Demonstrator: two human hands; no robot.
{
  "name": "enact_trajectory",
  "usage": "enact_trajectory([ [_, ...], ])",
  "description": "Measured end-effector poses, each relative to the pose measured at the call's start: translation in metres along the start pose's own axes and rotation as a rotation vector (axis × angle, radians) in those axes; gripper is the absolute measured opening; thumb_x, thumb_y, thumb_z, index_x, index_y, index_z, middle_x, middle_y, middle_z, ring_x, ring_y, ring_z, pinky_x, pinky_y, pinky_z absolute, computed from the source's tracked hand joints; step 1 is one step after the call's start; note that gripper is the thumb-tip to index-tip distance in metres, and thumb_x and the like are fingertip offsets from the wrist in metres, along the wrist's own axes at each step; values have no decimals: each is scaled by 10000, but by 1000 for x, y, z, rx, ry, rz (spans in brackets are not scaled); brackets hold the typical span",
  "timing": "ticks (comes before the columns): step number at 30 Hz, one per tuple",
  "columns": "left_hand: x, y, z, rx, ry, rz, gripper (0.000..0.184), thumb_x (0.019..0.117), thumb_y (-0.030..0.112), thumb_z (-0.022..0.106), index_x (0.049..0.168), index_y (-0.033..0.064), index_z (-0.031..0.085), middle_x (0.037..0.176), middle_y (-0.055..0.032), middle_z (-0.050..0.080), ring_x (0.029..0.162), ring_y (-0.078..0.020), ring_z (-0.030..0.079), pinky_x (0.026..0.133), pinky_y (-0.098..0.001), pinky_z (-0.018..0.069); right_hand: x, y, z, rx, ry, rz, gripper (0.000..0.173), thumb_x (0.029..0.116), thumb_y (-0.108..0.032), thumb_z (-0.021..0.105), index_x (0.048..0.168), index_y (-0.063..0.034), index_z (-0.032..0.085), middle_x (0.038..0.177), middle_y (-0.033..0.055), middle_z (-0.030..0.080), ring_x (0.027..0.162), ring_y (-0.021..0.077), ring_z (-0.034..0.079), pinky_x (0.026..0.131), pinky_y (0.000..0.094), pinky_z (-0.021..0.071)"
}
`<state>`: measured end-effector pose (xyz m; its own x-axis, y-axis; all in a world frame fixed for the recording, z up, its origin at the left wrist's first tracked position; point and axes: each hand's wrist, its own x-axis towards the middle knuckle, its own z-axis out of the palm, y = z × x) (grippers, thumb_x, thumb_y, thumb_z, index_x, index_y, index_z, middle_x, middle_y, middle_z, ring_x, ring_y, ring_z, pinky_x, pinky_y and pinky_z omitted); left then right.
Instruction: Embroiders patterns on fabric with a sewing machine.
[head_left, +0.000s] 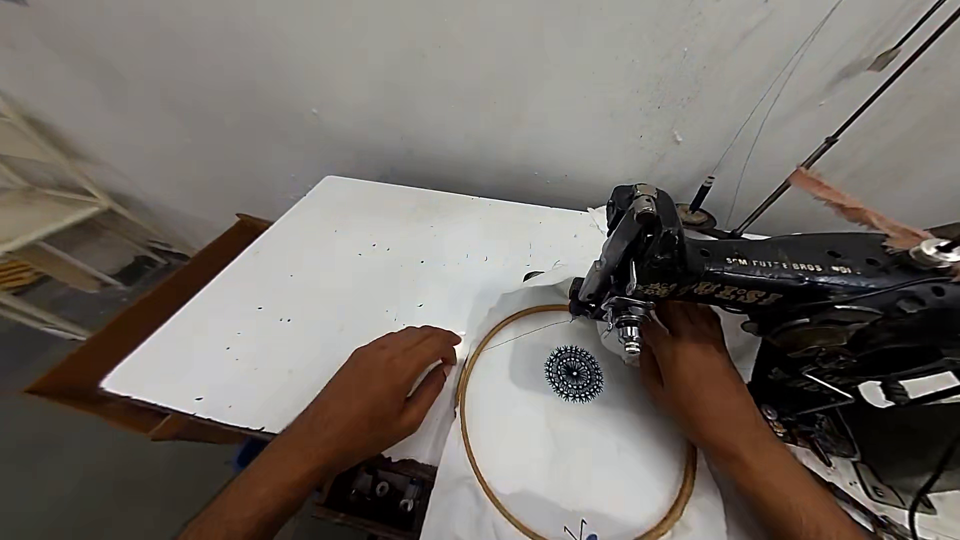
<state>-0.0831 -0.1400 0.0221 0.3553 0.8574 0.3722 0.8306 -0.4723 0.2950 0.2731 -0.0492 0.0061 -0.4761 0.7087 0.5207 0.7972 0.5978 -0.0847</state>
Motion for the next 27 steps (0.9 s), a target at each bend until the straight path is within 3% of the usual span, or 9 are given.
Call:
enact_trajectory([
  [5, 26, 22, 31, 35, -58, 256, 252, 1027, 231, 497, 958, 129, 716, 1321, 0, 674, 1266, -126, 615, 1057, -342, 516, -29, -9, 7, 9, -28, -151, 410, 1032, -319, 451, 1209, -70, 723, 1355, 146, 652, 1335, 335, 572, 1147, 577, 405],
  [8, 49, 14, 51, 110, -111, 257, 203, 979, 122, 521, 1017, 63, 712, 1322, -78, 671, 1290, -227, 613, 1057, -421, 519, -15, 13, 12, 29, -196, -14, 538, 1042, -445, 443, 1331, -47, 663, 1388, 175, 628, 1354, 376, 546, 1122, 609, 405],
  [9, 57, 7, 55, 90, -117, 232, 194, 982, 92, 524, 1034, 44, 705, 1331, -92, 663, 1300, -239, 607, 1054, -426, 523, -5, 21, 12, 80, -247, 53, 510, 1045, -409, 481, 1307, -7, 654, 1316, 218, 647, 1296, 409, 577, 1084, 630, 426],
  [12, 73, -12, 58, 22, -120, 162, 212, 1043, 88, 485, 1081, 26, 684, 1364, -103, 641, 1322, -228, 593, 1076, -401, 513, 25, 40, 21, 145, -221, 262, 348, 1038, -236, 546, 939, 64, 690, 865, 252, 677, 885, 434, 685, 803, 632, 524],
  [14, 78, -21, 60, -36, -93, 148, 229, 1059, 109, 477, 1094, 30, 689, 1368, -99, 644, 1344, -213, 577, 1117, -379, 483, 41, 37, 24, 160, -201, 424, 295, 1014, -167, 589, 995, 113, 680, 933, 322, 670, 926, 486, 670, 804, 672, 492],
  [17, 87, -27, 61, -41, -74, 162, 225, 1055, 109, 484, 1078, 33, 695, 1370, -96, 648, 1340, -200, 580, 1113, -357, 479, 47, 33, 31, 60, -61, 431, 235, 957, -112, 688, 1065, 97, 683, 1070, 341, 671, 1075, 501, 651, 881, 682, 477],
  [20, 103, -36, 68, -22, -83, 183, 250, 1064, 116, 465, 1127, 16, 686, 1379, -116, 640, 1347, -216, 576, 1128, -371, 467, 42, 34, 29, -81, 105, 347, 229, 964, -163, 674, 1058, 44, 691, 1038, 304, 690, 1036, 472, 674, 834, 660, 499],
  [24, 137, -54, 78, -80, -56, 233, 258, 1042, 102, 465, 1118, -7, 687, 1341, -142, 659, 1291, -226, 619, 1099, -383, 489, 30, 31, 30, -27, 77, 304, 285, 932, -204, 606, 917, 70, 686, 891, 305, 674, 867, 499, 679, 707, 671, 494],
  [27, 157, -65, 83, -180, -29, 254, 220, 1008, 93, 501, 1045, -8, 693, 1264, -138, 694, 1265, -230, 636, 1091, -402, 502, 32, 25, 32, 73, -5, 268, 246, 911, -160, 617, 951, 73, 683, 953, 295, 677, 950, 484, 671, 790, 662, 500],
])
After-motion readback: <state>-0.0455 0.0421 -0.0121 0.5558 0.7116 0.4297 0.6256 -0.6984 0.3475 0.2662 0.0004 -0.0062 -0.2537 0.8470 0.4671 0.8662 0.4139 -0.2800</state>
